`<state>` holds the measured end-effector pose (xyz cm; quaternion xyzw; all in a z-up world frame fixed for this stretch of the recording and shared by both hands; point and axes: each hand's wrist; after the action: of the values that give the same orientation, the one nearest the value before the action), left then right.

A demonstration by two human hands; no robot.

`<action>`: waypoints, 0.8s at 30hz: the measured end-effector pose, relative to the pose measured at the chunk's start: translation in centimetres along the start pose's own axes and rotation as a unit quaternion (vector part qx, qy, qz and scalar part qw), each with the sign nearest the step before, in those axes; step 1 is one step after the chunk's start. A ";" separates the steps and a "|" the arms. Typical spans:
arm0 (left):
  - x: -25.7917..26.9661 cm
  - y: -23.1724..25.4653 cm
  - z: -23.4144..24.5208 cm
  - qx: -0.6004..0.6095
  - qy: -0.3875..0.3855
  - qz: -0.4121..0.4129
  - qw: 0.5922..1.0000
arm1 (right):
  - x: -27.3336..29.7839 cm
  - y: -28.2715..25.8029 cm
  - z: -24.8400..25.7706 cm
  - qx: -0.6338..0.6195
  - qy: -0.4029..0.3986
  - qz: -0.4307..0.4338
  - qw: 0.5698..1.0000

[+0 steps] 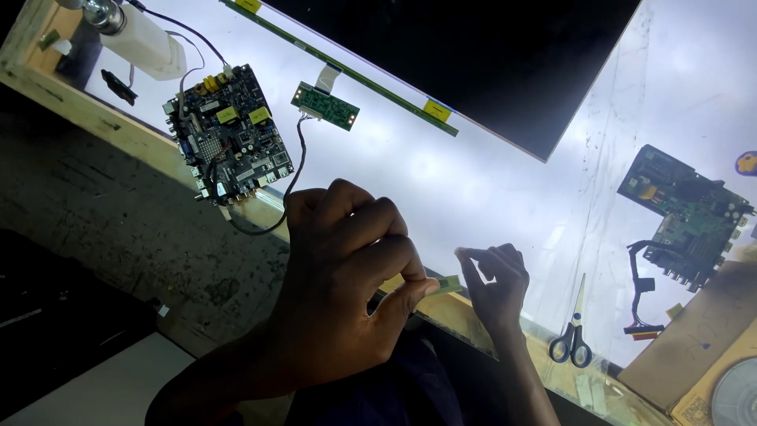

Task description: Repairing a flat-panel display by applying tape to a ribbon cable using scissors

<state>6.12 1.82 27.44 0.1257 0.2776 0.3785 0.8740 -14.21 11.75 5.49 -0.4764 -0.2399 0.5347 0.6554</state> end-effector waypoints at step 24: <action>-1.2 4.5 3.7 -0.011 0.023 -0.057 0.998 | 0.4 0.5 0.6 -0.005 0.015 0.055 0.998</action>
<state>4.97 3.95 32.87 0.0916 0.3006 0.3337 0.8887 -14.79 12.27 5.22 -0.4999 -0.2063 0.5617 0.6261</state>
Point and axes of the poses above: each hand's wrist, its own x-axis away from the middle knuckle, its own z-axis out of the back of the hand, y = z × x, and after that the axes turned 15 degrees about -x, right-handed
